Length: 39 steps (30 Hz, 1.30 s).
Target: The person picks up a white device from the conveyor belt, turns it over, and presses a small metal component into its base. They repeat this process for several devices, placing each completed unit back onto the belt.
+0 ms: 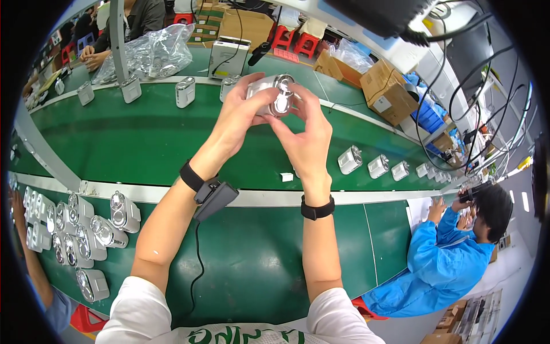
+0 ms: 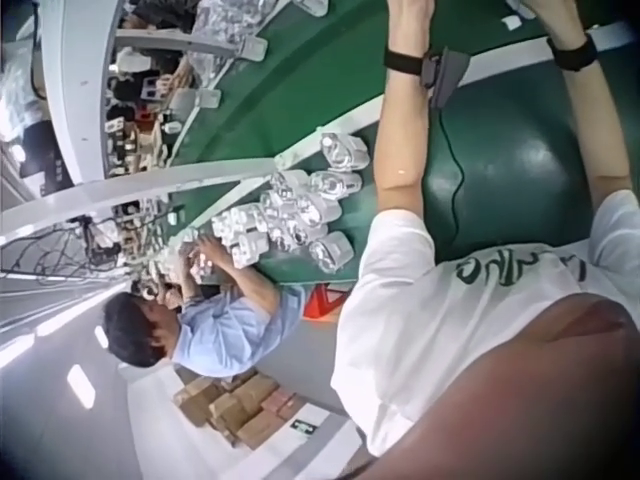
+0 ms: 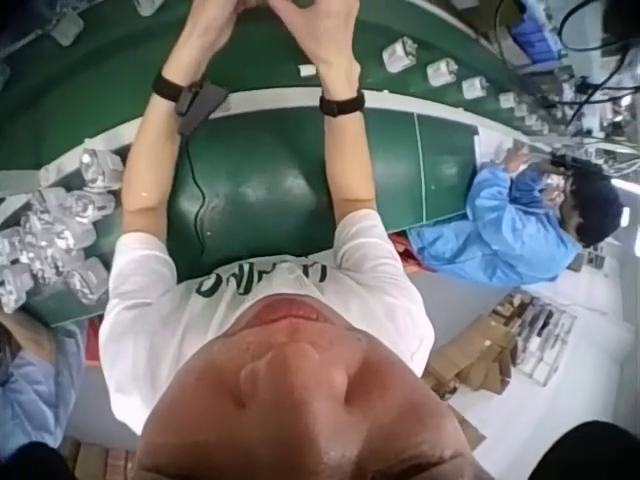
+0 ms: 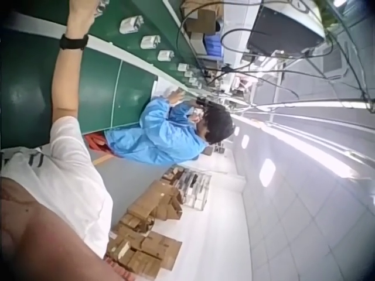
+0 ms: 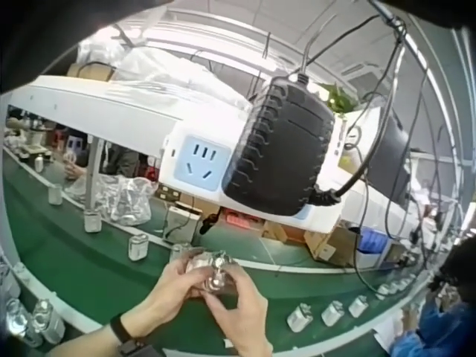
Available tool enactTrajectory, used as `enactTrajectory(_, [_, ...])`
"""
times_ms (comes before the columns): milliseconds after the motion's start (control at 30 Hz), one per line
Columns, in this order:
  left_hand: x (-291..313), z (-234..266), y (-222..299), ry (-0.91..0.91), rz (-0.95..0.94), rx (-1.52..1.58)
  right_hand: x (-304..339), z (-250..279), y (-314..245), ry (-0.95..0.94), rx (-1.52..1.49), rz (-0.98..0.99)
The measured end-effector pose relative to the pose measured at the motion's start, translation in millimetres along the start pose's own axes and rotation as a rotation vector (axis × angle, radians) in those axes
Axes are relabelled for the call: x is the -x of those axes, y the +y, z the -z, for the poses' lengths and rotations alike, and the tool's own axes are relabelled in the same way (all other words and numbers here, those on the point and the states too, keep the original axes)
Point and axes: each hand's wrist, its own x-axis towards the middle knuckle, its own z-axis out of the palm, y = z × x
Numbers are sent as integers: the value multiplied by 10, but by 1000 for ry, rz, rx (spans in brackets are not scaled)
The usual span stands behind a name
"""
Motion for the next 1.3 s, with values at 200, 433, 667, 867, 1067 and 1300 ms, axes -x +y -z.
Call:
enactTrajectory(200, [21,109,8,94,47,116,73,-181,-25,25,-36,74])
enactTrajectory(433, [84,167,85,168,-118,15,100,-194,-268,-60,-401,-81])
enactTrajectory(667, [87,137,-2,278,-541,-445,71,-170,-430,41,-801,-434])
enactTrajectory(867, [154,70,82,351,-887,-823,107,-60,-404,-110,-833,-481])
enactTrajectory(1067, [175,41,120,354,-969,-858,97,-48,-402,-58,-888,-457])
enactTrajectory(1300, [218,77,180,376,-1028,-905,97,-97,-517,-27,-893,-417])
